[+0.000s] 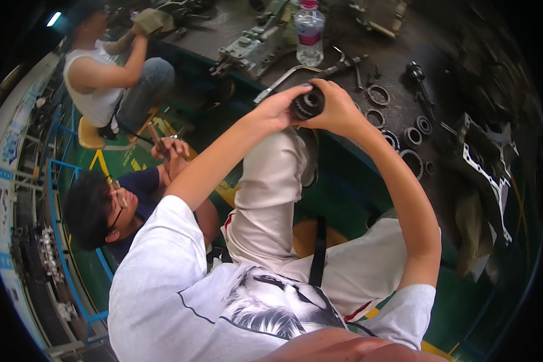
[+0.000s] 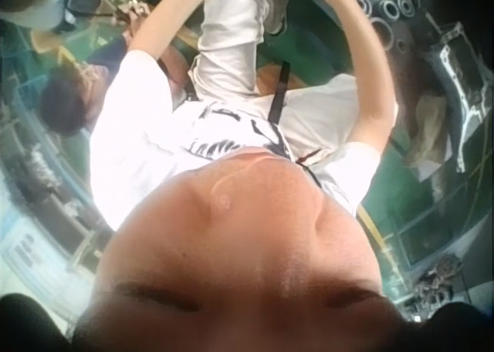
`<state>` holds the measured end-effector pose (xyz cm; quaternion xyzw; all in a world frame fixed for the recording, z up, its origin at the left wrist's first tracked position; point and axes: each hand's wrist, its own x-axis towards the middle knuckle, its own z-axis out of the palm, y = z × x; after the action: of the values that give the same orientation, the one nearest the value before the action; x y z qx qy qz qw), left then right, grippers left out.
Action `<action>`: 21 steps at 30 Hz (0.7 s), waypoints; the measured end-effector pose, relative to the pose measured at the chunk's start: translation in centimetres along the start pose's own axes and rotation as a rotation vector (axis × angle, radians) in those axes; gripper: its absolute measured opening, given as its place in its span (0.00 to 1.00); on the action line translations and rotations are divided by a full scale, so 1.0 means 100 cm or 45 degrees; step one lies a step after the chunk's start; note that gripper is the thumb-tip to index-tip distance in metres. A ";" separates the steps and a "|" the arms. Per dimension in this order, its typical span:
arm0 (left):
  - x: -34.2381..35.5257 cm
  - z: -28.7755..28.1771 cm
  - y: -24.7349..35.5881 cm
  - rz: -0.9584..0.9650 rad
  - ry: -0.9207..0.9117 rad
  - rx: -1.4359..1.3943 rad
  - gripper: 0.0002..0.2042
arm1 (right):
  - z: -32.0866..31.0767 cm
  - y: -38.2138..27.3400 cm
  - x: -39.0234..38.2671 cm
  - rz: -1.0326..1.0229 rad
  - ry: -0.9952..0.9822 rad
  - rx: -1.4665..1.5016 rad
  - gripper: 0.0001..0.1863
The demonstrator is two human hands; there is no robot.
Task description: The person picks up and holds various gears and bearing components by hand, turning them over and aligning different parts together over a workbench.
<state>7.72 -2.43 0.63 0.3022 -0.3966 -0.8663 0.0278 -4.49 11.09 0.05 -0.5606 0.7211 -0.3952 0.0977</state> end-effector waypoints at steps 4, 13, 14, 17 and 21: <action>0.009 -0.004 -0.006 0.022 0.049 0.218 0.18 | -0.006 0.011 -0.002 0.044 -0.080 -0.014 0.52; 0.013 -0.009 0.001 0.099 0.090 0.321 0.17 | -0.010 -0.004 -0.002 0.059 -0.058 -0.171 0.50; 0.013 -0.008 0.001 0.095 0.089 0.323 0.17 | -0.012 -0.007 -0.003 0.057 -0.056 -0.252 0.50; 0.014 -0.005 0.004 0.097 0.086 0.342 0.17 | -0.008 0.002 -0.003 0.045 -0.038 -0.277 0.49; 0.021 -0.001 0.010 0.078 0.123 0.471 0.17 | -0.011 -0.004 -0.001 0.108 -0.036 -0.298 0.49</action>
<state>5.90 -3.77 0.22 0.3311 -0.5564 -0.7619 0.0172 -4.83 11.68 1.00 -0.5427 0.7839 -0.2960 0.0586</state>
